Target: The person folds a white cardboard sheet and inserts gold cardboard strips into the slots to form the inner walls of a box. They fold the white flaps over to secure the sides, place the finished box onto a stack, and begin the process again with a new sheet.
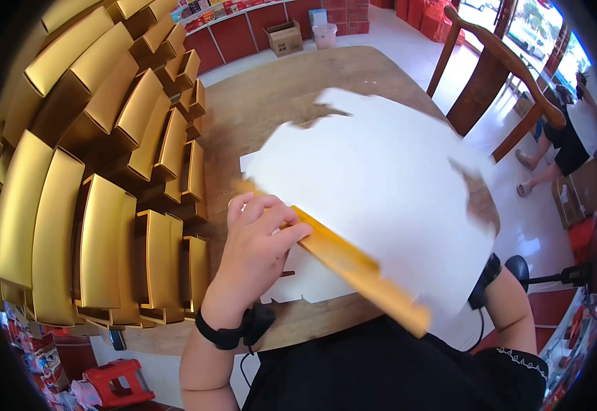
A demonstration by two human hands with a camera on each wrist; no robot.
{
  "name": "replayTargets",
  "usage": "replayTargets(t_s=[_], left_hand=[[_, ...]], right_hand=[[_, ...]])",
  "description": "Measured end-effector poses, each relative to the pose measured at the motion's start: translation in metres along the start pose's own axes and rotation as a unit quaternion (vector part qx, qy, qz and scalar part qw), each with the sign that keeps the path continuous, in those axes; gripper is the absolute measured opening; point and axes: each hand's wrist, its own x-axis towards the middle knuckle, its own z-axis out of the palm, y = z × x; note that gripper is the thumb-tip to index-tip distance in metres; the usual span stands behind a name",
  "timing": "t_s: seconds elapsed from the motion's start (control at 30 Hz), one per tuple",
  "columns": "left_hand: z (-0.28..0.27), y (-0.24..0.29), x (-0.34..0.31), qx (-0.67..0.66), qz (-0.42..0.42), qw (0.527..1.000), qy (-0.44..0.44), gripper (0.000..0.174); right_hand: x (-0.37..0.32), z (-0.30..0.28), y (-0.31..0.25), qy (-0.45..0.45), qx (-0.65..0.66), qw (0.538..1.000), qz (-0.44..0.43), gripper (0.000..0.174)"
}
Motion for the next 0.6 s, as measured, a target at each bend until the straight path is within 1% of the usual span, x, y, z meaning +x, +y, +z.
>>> replayTargets(t_s=[0.03,0.07,0.1,0.13,0.17,0.2,0.23,0.27,0.33,0.37,0.4,0.43,0.47,0.5,0.53,0.57,0.6], left_hand=[[0.001,-0.003,-0.002,0.022,0.003,1.0,-0.017,0.029],[0.003,-0.004,-0.003,0.044,0.006,0.998,-0.035,0.029],[0.005,-0.006,-0.004,0.067,0.007,0.996,-0.065,0.027],[0.005,-0.005,-0.001,0.07,0.009,0.996,-0.063,0.027],[0.005,-0.005,0.003,0.107,0.008,0.993,-0.058,0.027],[0.005,-0.004,0.006,0.144,0.008,0.988,-0.053,0.027],[0.003,-0.005,0.009,0.197,-0.012,0.979,-0.052,0.036],[-0.002,-0.002,0.012,0.197,-0.006,0.979,-0.051,0.036],[-0.015,0.01,0.015,0.242,-0.097,0.965,-0.016,0.047],[-0.021,0.01,0.01,0.225,-0.105,0.967,-0.053,0.053],[-0.024,0.017,0.008,0.225,-0.101,0.968,-0.052,0.053],[-0.024,0.025,0.006,0.135,-0.107,0.98,-0.1,0.055],[-0.022,0.035,0.004,0.044,-0.113,0.981,-0.148,0.057],[-0.011,0.045,-0.001,0.045,-0.113,0.981,-0.151,0.057],[0.008,0.056,-0.006,0.026,-0.1,0.979,-0.176,0.061],[0.026,0.063,-0.012,0.008,-0.087,0.976,-0.2,0.066],[0.04,0.066,-0.017,0.009,-0.089,0.975,-0.202,0.066]], right_hand=[[0.005,-0.039,-0.019,0.074,-0.003,0.997,-0.026,0.064],[0.009,0.042,-0.029,-0.009,-0.052,0.998,-0.034,0.069],[0.014,0.04,-0.039,-0.08,-0.065,0.994,-0.024,0.064],[0.019,0.035,-0.046,-0.151,-0.078,0.985,-0.014,0.059],[0.024,0.034,-0.048,-0.153,-0.078,0.985,-0.016,0.059],[0.029,0.032,-0.048,-0.068,-0.234,0.97,-0.006,0.053],[0.032,0.03,-0.047,0.02,-0.382,0.924,0.004,0.047],[0.036,0.029,-0.042,0.022,-0.38,0.925,-0.001,0.047],[0.047,0.035,-0.028,0.036,-0.222,0.972,-0.071,0.039],[0.049,0.04,-0.017,0.063,-0.229,0.967,-0.097,0.038],[0.048,0.047,-0.003,0.064,-0.227,0.967,-0.101,0.038],[0.045,0.054,0.014,0.057,-0.188,0.979,-0.051,0.039],[0.042,0.059,0.032,0.049,-0.147,0.988,0.001,0.039],[0.04,0.064,0.048,0.041,-0.156,0.985,0.055,0.04],[0.038,0.068,0.064,0.032,-0.164,0.98,0.109,0.041],[0.038,0.07,0.081,0.007,-0.16,0.979,0.123,0.042],[0.038,0.072,0.095,-0.018,-0.157,0.978,0.136,0.042]])
